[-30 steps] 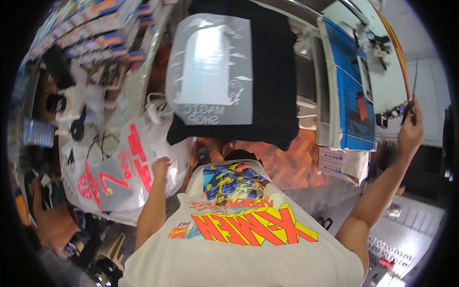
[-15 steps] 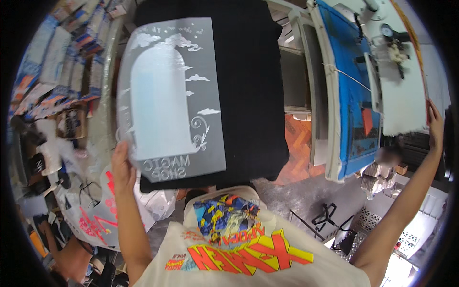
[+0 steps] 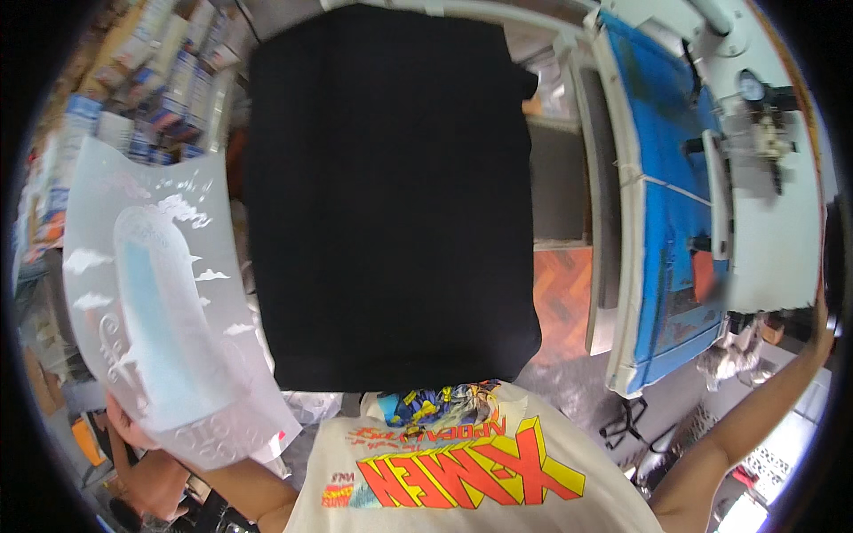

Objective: The person aligns a transfer sheet on a black t-shirt and uses a heat press machine to apply the design. They then remove the t-shirt, place a white t-shirt on the press, and repeat the process with a different transfer sheet.

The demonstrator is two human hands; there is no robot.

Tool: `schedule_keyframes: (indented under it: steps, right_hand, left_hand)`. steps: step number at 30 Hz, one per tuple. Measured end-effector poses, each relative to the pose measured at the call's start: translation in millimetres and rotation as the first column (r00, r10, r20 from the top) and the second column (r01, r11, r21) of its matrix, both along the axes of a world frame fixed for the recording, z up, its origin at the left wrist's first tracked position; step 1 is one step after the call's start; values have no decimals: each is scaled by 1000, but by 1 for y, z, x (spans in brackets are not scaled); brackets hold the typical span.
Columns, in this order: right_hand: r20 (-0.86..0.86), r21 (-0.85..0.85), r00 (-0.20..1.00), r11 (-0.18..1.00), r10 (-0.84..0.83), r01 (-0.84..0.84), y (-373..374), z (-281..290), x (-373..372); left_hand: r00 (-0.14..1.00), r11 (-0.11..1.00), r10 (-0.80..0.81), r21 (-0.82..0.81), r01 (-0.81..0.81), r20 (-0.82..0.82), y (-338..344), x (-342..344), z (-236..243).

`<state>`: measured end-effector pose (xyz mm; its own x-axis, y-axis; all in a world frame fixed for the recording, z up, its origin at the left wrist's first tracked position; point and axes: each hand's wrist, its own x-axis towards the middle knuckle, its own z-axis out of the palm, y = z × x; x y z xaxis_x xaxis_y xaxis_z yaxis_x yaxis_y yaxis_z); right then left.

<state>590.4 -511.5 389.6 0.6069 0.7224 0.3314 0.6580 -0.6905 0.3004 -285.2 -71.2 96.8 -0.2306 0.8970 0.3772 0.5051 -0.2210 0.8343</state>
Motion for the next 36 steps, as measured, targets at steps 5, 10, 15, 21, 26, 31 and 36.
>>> schedule_keyframes:
  steps: [5, 10, 15, 21, 26, 31, 36]
  right_hand:
    - [168, -60, 979, 990, -116, 127, 15, -14, 0]
    - [142, 497, 990, 865, -1, -70, 82, -43, -203]
    - [-442, 578, 716, 782, 540, -233, 177, -226, -353]
    - [-501, 478, 676, 824, 540, -305, 212, -354, -434]
    - [-587, 275, 619, 848, 522, -454, 212, -369, -426]
    - [-583, 296, 542, 779, 605, -552, 217, -354, -427]
    - [-588, 366, 600, 839, 543, -402, 201, -364, -419]
  left_hand:
    - [663, 714, -559, -116, 690, 498, 7, 133, 82]
    - [392, 418, -899, -114, 901, -194, -11, 282, 34]
    - [206, 342, -897, -317, 885, -392, -67, 315, -52]
    - [422, 491, -836, -136, 860, -352, -54, 257, -73]
    - [565, 596, -678, 98, 797, -471, 28, 276, -77]
    - [680, 633, -550, 289, 719, -485, 161, 362, -103]
    - [577, 583, -610, 185, 791, -543, 194, 391, -124]
